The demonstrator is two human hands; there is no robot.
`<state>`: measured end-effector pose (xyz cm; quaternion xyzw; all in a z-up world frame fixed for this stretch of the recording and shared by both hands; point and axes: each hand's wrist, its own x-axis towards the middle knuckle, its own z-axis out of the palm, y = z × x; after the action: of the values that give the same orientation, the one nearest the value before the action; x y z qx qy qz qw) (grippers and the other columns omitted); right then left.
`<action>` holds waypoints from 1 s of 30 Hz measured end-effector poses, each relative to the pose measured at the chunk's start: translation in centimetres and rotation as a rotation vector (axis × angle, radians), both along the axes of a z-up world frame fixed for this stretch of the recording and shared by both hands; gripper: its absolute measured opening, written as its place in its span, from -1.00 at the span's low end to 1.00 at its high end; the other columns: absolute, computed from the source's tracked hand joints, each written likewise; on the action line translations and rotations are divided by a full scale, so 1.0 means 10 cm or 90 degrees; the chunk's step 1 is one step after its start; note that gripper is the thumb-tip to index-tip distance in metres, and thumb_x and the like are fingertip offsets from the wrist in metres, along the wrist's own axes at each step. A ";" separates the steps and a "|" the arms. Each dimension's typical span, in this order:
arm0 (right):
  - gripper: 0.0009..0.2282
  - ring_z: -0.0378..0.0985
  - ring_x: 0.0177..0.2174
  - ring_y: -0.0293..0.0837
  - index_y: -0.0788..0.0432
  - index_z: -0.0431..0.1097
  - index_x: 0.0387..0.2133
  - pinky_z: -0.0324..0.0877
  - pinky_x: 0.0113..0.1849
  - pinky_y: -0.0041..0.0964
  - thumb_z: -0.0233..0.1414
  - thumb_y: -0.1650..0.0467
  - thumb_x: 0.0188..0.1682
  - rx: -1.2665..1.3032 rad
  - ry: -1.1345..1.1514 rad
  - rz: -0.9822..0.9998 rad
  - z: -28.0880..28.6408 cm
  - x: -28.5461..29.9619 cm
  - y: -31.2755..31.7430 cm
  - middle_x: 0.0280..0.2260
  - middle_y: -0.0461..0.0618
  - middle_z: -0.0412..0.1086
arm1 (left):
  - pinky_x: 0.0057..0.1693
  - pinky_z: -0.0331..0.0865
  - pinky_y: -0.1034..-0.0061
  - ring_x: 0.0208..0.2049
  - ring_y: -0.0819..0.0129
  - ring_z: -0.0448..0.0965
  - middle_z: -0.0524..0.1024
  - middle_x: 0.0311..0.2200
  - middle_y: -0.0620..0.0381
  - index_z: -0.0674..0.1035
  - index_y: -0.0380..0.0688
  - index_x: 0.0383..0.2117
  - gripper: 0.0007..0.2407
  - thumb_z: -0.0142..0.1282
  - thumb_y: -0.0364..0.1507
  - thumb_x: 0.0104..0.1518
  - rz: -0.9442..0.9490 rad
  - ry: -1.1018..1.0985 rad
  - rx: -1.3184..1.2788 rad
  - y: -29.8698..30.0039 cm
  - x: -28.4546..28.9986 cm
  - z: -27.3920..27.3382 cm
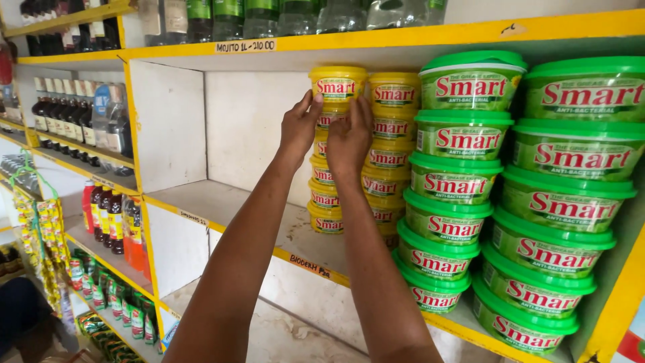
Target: Stocking yellow detergent tubs from a cardboard box onto grocery store shelves.
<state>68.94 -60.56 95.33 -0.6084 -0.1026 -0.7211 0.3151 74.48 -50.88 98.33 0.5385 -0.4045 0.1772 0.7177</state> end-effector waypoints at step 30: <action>-0.35 0.00 0.33 0.25 0.34 0.09 0.30 0.07 0.26 0.04 0.15 0.33 -0.05 -0.057 0.208 -0.173 -0.03 -0.13 0.15 0.36 0.31 -0.03 | 0.13 0.38 0.49 -0.05 0.36 0.53 0.57 -0.01 -0.06 0.41 -0.26 0.25 -0.42 -0.23 -0.03 0.29 -0.060 0.104 0.022 -0.01 0.04 -0.19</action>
<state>67.69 -59.02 95.00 -0.7388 0.0010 -0.6435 0.2001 74.83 -50.97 96.40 0.5437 -0.3722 0.0917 0.7466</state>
